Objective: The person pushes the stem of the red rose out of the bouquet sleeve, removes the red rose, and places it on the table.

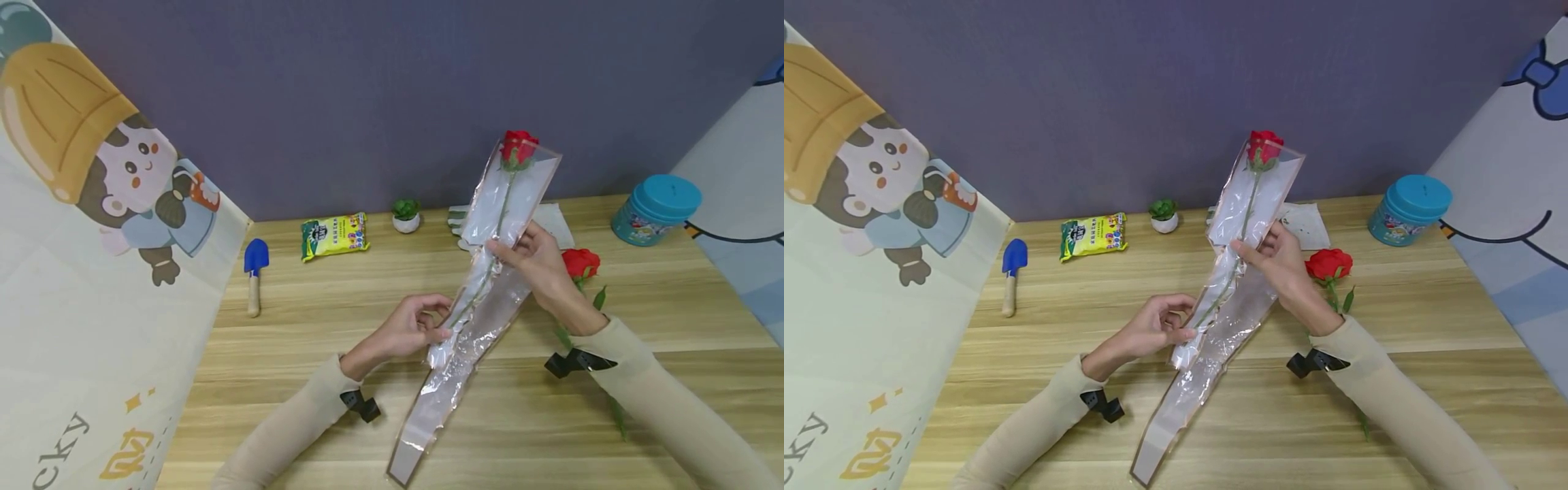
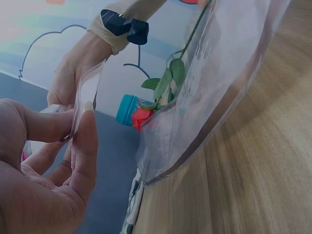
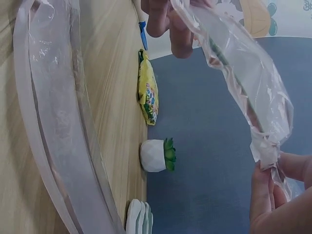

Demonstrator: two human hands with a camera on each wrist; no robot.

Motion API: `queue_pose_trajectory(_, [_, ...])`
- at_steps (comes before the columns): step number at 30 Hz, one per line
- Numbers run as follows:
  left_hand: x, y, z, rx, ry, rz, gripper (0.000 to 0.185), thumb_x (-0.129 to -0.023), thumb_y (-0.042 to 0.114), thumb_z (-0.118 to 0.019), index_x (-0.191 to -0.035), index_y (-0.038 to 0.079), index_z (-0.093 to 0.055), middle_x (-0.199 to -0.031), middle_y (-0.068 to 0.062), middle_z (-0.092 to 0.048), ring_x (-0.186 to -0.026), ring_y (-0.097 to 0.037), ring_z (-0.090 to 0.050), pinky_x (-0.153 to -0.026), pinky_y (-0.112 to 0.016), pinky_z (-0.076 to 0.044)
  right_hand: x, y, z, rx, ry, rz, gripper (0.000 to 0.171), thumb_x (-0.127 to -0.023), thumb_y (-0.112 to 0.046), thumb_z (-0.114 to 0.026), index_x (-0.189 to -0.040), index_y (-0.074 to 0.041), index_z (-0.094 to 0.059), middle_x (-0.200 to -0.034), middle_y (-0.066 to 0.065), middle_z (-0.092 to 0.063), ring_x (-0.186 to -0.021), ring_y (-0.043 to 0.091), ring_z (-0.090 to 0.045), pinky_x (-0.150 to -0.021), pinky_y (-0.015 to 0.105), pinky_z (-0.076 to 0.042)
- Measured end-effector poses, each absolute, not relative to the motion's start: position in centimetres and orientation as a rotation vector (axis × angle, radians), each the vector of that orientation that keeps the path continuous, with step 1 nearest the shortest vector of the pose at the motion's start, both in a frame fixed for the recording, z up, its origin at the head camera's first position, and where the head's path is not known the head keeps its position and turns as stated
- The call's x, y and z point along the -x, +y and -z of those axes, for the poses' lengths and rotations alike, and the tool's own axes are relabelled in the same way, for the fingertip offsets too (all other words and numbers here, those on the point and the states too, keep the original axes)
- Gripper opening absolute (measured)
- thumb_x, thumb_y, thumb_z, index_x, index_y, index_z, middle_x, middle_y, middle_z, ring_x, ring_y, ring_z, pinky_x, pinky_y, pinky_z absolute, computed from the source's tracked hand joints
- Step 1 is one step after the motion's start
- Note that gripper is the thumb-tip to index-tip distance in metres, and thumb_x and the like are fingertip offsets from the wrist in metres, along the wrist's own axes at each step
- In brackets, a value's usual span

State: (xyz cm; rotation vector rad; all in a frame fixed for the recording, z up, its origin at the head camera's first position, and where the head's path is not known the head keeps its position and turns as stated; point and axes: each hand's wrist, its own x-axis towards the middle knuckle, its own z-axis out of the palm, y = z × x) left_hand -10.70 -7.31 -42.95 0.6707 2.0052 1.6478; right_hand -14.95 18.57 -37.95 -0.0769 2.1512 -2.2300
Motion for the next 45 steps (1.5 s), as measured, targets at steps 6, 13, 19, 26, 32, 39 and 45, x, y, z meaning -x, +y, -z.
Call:
queue_pose_trajectory(6, [10.8, -7.3, 43.0, -0.668, 2.001, -1.665, 0.046, -0.088, -0.009, -0.071, -0.133, -0.007, -0.062, -0.116, -0.030, -0.067, -0.058, -0.004, -0.053, -0.052, -0.015, -0.048, 14.8, 18.4, 38.0, 0.089, 2.199, 2.187, 0.038, -0.097, -0.011, -0.074, -0.130, -0.016, -0.055, -0.105, -0.014, -0.074, -0.091, 0.002, -0.072, -0.077, 0.015, -0.060])
queue_pose_trajectory(13, [10.8, -7.4, 43.3, -0.677, 1.991, -1.660, 0.046, -0.088, -0.009, -0.072, -0.133, -0.007, -0.062, -0.115, -0.029, -0.067, -0.059, -0.005, -0.055, -0.053, -0.017, -0.050, 14.6, 18.3, 38.2, 0.074, 2.199, 2.182, 0.043, -0.097, -0.011, -0.074, -0.134, -0.013, -0.054, -0.107, -0.015, -0.073, -0.093, 0.001, -0.072, -0.080, 0.015, -0.060])
queue_pose_trajectory(19, [10.8, -7.5, 43.1, -0.731, 2.023, -1.564, 0.048, -0.090, -0.002, -0.074, -0.137, -0.002, -0.061, -0.118, -0.024, -0.068, -0.068, -0.006, -0.061, -0.064, -0.023, -0.059, 14.5, 18.3, 38.4, 0.056, 2.121, 2.291, 0.034, -0.095, -0.010, -0.075, -0.124, -0.015, -0.057, -0.101, -0.011, -0.076, -0.089, 0.003, -0.073, -0.077, 0.016, -0.062])
queue_pose_trajectory(26, [10.4, -7.6, 42.9, -0.728, 2.061, -1.492, 0.050, -0.087, -0.003, -0.077, -0.135, -0.001, -0.062, -0.114, -0.021, -0.070, -0.073, -0.006, -0.061, -0.066, -0.017, -0.057, 14.8, 18.5, 37.9, -0.015, 2.079, 2.423, 0.030, -0.092, -0.007, -0.079, -0.116, -0.012, -0.061, -0.095, -0.008, -0.075, -0.082, 0.003, -0.070, -0.071, 0.016, -0.061])
queue_pose_trajectory(32, [9.9, -7.8, 42.9, -0.655, 2.014, -1.494, 0.059, -0.085, -0.007, -0.078, -0.140, -0.001, -0.058, -0.121, -0.024, -0.069, -0.074, -0.007, -0.064, -0.068, -0.019, -0.060, 15.6, 20.0, 36.6, -0.105, 1.899, 2.643, 0.036, -0.089, -0.003, -0.080, -0.120, -0.012, -0.063, -0.101, -0.005, -0.076, -0.085, 0.006, -0.072, -0.072, 0.017, -0.062])
queue_pose_trajectory(39, [10.3, -7.9, 43.0, -0.653, 2.009, -1.500, 0.078, -0.082, -0.007, -0.081, -0.150, 0.004, -0.047, -0.135, -0.022, -0.062, -0.075, -0.008, -0.067, -0.074, -0.024, -0.064, 15.9, 20.6, 36.0, -0.089, 1.870, 2.694, 0.041, -0.087, -0.002, -0.082, -0.124, -0.012, -0.066, -0.102, -0.003, -0.077, -0.084, 0.008, -0.073, -0.070, 0.019, -0.063])
queue_pose_trajectory(45, [11.6, -7.0, 42.2, -0.712, 2.032, -1.643, 0.070, -0.086, -0.001, -0.079, -0.148, 0.000, -0.047, -0.119, -0.023, -0.065, -0.089, -0.006, -0.062, -0.080, -0.018, -0.060, 15.9, 20.1, 36.1, -0.064, 1.936, 2.640, 0.038, -0.086, -0.005, -0.083, -0.120, -0.011, -0.066, -0.100, -0.004, -0.077, -0.081, 0.007, -0.073, -0.070, 0.019, -0.063])
